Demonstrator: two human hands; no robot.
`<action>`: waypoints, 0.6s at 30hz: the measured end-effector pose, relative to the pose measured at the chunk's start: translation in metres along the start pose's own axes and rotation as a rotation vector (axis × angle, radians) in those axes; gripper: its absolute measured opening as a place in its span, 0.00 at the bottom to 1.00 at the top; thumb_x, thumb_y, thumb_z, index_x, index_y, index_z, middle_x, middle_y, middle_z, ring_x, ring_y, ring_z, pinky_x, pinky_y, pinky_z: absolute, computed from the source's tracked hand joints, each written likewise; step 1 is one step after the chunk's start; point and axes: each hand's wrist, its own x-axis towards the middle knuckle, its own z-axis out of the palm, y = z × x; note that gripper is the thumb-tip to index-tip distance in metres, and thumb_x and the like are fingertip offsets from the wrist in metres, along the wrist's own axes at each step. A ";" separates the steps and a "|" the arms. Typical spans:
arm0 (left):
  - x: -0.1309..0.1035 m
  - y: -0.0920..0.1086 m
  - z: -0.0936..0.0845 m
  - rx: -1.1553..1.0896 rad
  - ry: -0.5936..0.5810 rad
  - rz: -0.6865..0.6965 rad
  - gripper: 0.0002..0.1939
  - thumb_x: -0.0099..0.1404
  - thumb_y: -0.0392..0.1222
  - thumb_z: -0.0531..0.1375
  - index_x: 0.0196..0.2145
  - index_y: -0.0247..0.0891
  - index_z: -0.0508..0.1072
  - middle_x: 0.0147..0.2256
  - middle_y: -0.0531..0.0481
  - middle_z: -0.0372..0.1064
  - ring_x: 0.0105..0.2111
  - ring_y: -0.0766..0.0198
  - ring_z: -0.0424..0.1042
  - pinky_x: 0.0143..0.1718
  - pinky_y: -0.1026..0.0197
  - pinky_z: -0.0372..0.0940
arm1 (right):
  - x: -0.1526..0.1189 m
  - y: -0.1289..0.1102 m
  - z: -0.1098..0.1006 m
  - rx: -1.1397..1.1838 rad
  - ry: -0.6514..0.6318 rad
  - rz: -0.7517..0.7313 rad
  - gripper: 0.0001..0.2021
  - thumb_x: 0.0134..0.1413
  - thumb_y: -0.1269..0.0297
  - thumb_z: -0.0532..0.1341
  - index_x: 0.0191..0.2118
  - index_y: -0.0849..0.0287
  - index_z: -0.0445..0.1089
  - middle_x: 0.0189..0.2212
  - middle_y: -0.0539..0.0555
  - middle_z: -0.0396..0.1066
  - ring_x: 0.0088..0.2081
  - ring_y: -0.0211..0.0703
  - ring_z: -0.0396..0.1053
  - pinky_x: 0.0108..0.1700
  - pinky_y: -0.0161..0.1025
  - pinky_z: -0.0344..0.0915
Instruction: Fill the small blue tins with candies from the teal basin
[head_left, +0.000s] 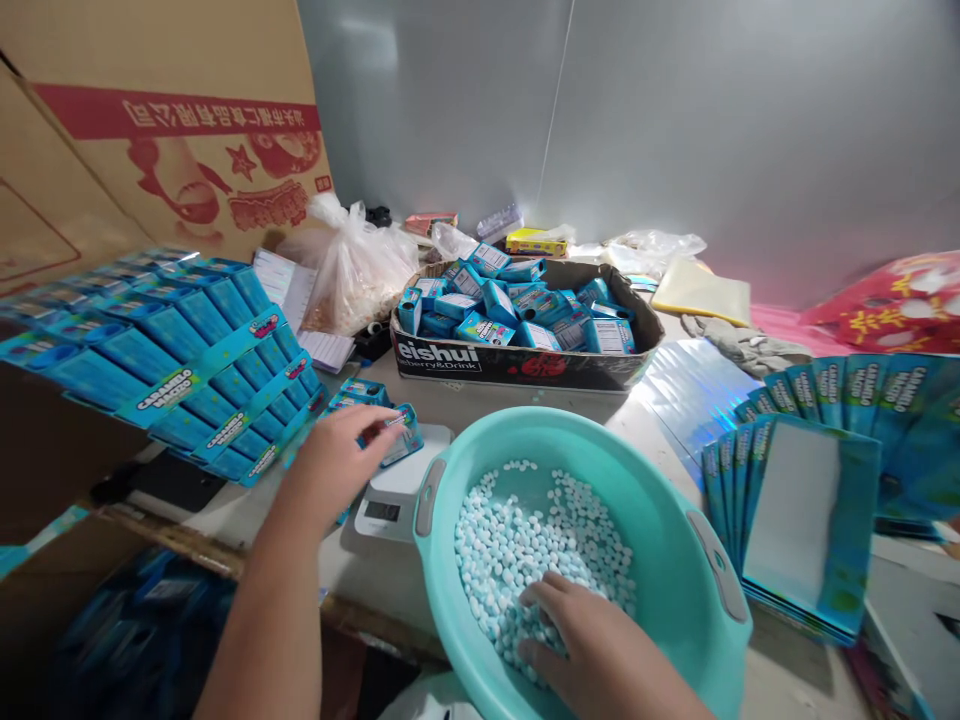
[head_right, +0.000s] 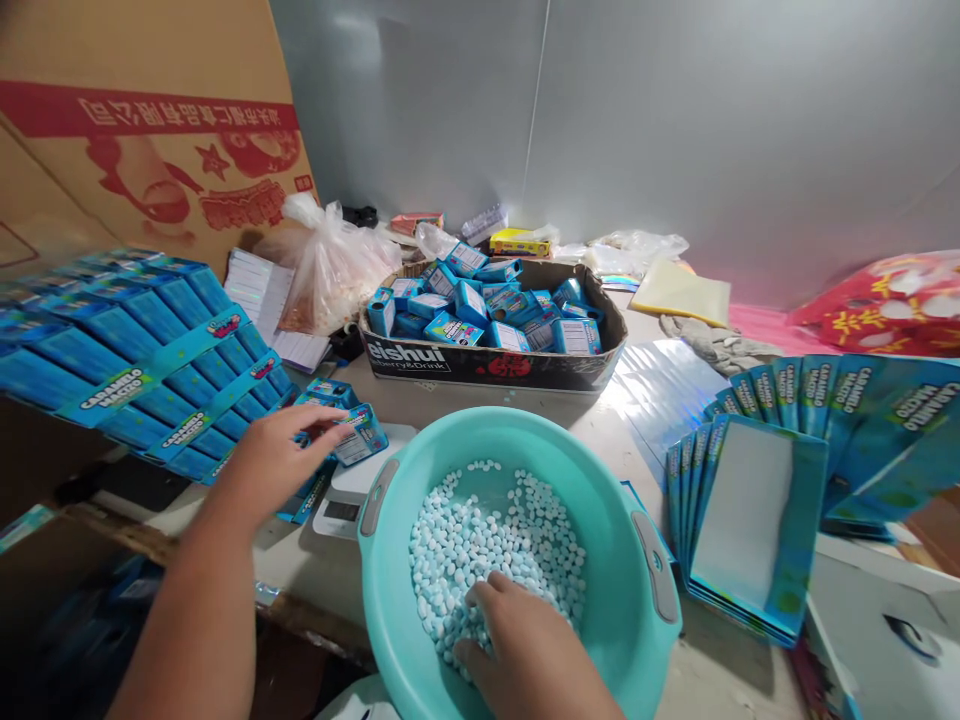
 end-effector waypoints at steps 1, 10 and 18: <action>-0.006 0.012 0.010 -0.051 -0.036 0.050 0.12 0.69 0.50 0.61 0.42 0.43 0.80 0.42 0.49 0.78 0.44 0.59 0.75 0.48 0.59 0.66 | 0.001 0.001 0.001 0.003 0.003 0.001 0.18 0.56 0.59 0.60 0.51 0.54 0.74 0.50 0.59 0.74 0.50 0.57 0.73 0.49 0.43 0.62; -0.059 0.084 0.107 0.074 -0.735 0.283 0.17 0.65 0.33 0.56 0.50 0.41 0.74 0.42 0.44 0.78 0.42 0.50 0.78 0.41 0.53 0.72 | 0.007 0.009 0.008 -0.007 0.008 -0.055 0.15 0.59 0.60 0.56 0.48 0.55 0.75 0.47 0.60 0.75 0.47 0.53 0.74 0.48 0.40 0.64; -0.054 0.076 0.108 0.159 -0.864 0.339 0.10 0.66 0.39 0.56 0.43 0.40 0.75 0.38 0.43 0.77 0.37 0.51 0.77 0.34 0.55 0.70 | 0.013 0.008 0.009 0.013 -0.046 -0.056 0.16 0.58 0.60 0.56 0.49 0.55 0.74 0.51 0.61 0.74 0.51 0.54 0.73 0.52 0.42 0.65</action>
